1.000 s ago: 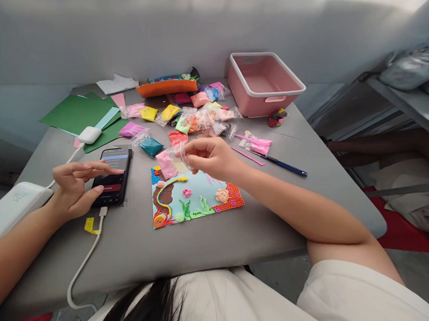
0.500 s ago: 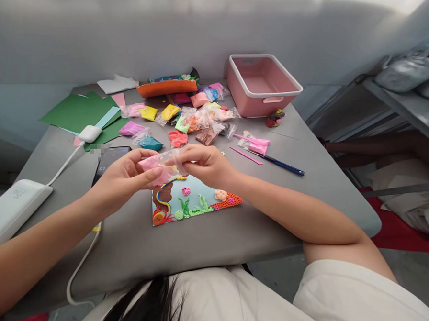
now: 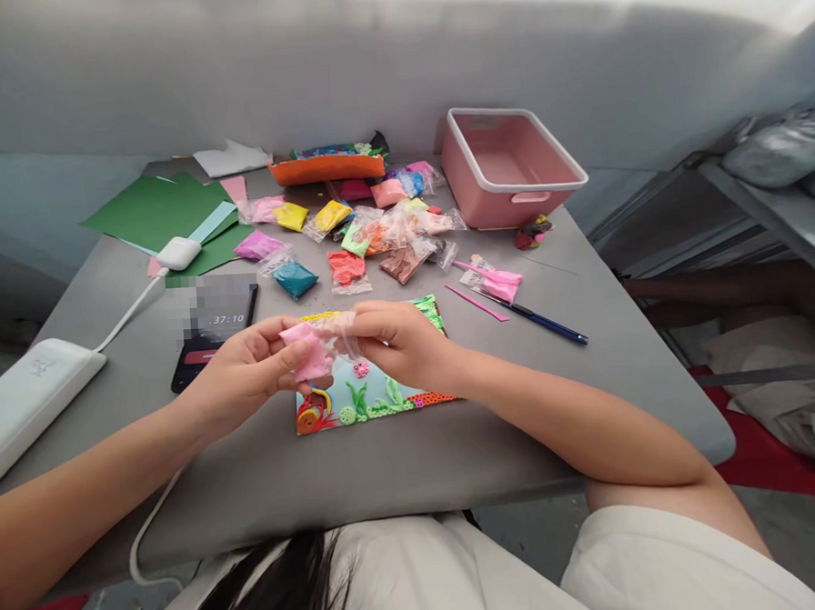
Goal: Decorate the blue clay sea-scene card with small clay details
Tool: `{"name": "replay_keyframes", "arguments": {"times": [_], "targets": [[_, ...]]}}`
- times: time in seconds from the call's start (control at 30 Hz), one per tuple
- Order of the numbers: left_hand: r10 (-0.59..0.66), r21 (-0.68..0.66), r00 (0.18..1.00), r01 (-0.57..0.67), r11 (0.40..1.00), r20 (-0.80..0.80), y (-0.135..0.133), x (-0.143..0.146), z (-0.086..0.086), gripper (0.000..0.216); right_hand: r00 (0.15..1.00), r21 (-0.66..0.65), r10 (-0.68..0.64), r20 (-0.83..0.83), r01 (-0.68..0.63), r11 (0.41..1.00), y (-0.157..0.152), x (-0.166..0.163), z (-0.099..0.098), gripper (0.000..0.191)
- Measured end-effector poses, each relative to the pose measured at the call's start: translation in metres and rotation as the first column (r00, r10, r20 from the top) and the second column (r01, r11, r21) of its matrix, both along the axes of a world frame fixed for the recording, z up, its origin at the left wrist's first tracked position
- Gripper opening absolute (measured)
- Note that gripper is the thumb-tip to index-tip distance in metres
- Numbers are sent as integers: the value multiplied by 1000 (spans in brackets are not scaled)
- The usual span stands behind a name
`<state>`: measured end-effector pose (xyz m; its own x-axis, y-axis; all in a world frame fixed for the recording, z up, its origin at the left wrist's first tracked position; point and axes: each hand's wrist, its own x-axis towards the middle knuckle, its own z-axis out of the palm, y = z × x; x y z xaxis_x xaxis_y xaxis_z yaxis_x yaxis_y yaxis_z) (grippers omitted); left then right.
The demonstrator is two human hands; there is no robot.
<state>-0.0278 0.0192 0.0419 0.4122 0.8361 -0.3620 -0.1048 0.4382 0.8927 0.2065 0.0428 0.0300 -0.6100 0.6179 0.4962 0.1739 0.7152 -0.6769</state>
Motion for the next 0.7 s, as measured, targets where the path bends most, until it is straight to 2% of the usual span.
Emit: {"name": "replay_keyframes", "arguments": {"times": [0.1,0.17,0.27,0.33,0.43,0.53,0.63,0.7], "targets": [[-10,-19,1000,10,1000,2,-1,0,-3,49,985,-25,115,132,-112,993,2,3,6,36],[-22,-41,1000,21,999,-19,-2,2,-2,49,945,-108,215,245,-194,975,0,5,13,34],[34,-64,998,-38,997,-52,-4,5,2,47,929,-233,287,234,-233,944,-4,4,21,33],[101,-34,994,-103,994,-46,-6,7,4,46,970,-230,221,104,-192,954,-6,2,21,27],[159,50,987,-158,986,-5,-8,9,5,41,994,-269,-2,-110,-28,963,-11,-5,15,18],[103,141,995,-104,985,16,-12,10,4,36,949,-420,-196,-248,77,904,-17,-13,11,12],[2,239,1000,0,971,-6,-16,10,1,32,909,-511,-263,-322,66,857,-23,-17,11,17],[17,354,999,2,935,-51,-19,9,-2,27,913,-515,-237,-333,35,856,-26,-18,11,22]]}}
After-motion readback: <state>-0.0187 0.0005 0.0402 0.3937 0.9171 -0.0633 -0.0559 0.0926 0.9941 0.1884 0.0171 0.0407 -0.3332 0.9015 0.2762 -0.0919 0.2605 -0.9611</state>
